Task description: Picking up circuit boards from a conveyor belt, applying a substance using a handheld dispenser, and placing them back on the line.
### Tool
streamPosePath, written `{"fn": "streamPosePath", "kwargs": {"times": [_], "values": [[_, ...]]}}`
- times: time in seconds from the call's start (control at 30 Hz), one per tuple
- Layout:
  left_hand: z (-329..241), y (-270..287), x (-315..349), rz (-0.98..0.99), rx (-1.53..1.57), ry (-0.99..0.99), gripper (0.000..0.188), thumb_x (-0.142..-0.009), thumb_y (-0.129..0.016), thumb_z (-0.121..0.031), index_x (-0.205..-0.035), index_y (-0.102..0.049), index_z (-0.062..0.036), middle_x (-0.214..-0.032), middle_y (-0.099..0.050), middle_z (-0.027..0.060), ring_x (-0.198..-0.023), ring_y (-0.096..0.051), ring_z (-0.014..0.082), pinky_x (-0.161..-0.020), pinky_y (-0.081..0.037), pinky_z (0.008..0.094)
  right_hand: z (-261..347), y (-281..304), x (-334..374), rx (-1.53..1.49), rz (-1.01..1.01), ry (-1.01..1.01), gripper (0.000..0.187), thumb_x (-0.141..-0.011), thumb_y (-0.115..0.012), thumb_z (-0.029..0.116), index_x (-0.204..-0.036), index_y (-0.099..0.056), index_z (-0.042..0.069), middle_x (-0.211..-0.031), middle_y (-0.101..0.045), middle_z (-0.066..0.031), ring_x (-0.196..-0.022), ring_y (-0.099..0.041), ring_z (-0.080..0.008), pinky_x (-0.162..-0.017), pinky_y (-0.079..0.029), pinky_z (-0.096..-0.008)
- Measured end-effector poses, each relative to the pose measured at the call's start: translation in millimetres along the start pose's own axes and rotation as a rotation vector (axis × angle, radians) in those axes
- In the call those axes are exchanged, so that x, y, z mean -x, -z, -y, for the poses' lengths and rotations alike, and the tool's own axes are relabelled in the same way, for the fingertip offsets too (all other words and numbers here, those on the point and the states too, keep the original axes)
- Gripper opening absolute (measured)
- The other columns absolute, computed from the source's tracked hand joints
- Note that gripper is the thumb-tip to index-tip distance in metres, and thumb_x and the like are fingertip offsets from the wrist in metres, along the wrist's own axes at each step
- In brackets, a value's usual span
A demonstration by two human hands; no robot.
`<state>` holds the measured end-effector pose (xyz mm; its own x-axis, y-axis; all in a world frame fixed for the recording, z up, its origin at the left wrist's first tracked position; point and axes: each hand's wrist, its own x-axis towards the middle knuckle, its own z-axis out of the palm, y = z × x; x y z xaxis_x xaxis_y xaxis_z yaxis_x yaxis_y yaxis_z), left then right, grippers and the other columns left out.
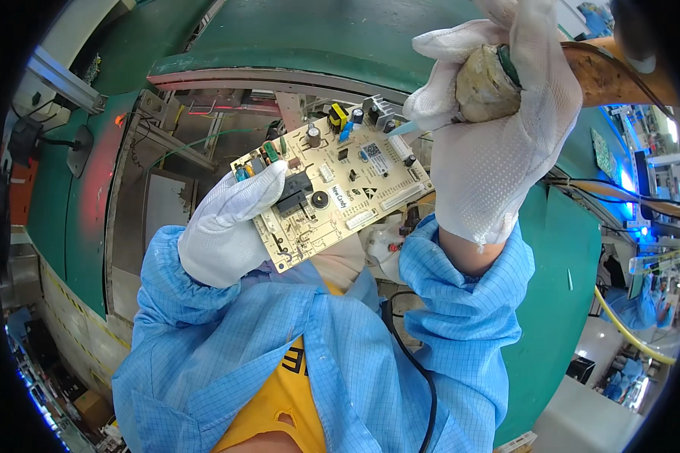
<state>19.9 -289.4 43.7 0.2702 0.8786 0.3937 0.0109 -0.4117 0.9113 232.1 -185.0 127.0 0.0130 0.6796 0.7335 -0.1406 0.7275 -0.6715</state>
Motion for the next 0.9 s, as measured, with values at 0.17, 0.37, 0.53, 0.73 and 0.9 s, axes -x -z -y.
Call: {"fn": "streamPosePath", "kwargs": {"times": [0.17, 0.37, 0.53, 0.73, 0.9], "values": [[-4.2, -4.3, -3.9, -0.024, 0.262, 0.112, 0.035, -0.096, -0.063, -0.021, -0.124, -0.056, -0.0012, -0.118, -0.065, 0.0094, -0.108, -0.064, 0.0183, -0.095, -0.054, 0.0312, 0.5, -7.2, -0.2, 0.179, -0.11, 0.062, 0.049, -0.106, -0.035, 0.03, -0.111, -0.065, -0.007, -0.076, -0.064, -0.0112, -0.052, -0.055, -0.0144, -0.048, -0.046, -0.0235], [-6.5, -5.0, -7.2, -0.103, 1.041, 0.413, 0.033, -0.096, -0.061, -0.018, -0.125, -0.057, -0.0018, -0.117, -0.065, 0.0097, -0.109, -0.064, 0.0189, -0.096, -0.053, 0.0321, 24.3, -22.3, 3.0, 0.35, -0.05, 0.039, 0.051, -0.106, -0.034, 0.032, -0.112, -0.064, -0.008, -0.075, -0.064, -0.0117, -0.052, -0.055, -0.0147, -0.047, -0.045, -0.0236], [5.5, 2.6, -11.4, -0.186, 1.184, 0.646, 0.031, -0.097, -0.059, -0.015, -0.125, -0.057, -0.0021, -0.12, -0.064, 0.0102, -0.113, -0.063, 0.0197, -0.098, -0.053, 0.0326, 26.7, -24.3, 2.8, 0.298, -0.033, -0.041, 0.05, -0.106, -0.036, 0.032, -0.114, -0.063, -0.009, -0.076, -0.064, -0.0126, -0.053, -0.055, -0.0151, -0.047, -0.045, -0.0239], [18.8, 5.4, 2.7, -0.241, 0.955, 0.505, 0.031, -0.096, -0.058, -0.006, -0.127, -0.056, -0.002, -0.124, -0.063, 0.0107, -0.116, -0.061, 0.021, -0.1, -0.052, 0.0341, 28.0, -25.1, 5.8, 0.483, 0.038, 0.092, 0.046, -0.105, -0.039, 0.027, -0.116, -0.061, -0.011, -0.078, -0.064, -0.0134, -0.054, -0.054, -0.0143, -0.047, -0.046, -0.0235], [17.6, 9.2, 4.2, -0.189, 0.787, 0.452, 0.037, -0.092, -0.058, 0.004, -0.129, -0.055, -0.0021, -0.129, -0.06, 0.011, -0.119, -0.06, 0.0212, -0.103, -0.051, 0.0343, 32.5, -24.8, 11.0, 0.638, 0.095, 0.206, 0.043, -0.105, -0.04, 0.023, -0.118, -0.06, -0.013, -0.079, -0.064, -0.0141, -0.054, -0.054, -0.0136, -0.047, -0.046, -0.0231]]}}
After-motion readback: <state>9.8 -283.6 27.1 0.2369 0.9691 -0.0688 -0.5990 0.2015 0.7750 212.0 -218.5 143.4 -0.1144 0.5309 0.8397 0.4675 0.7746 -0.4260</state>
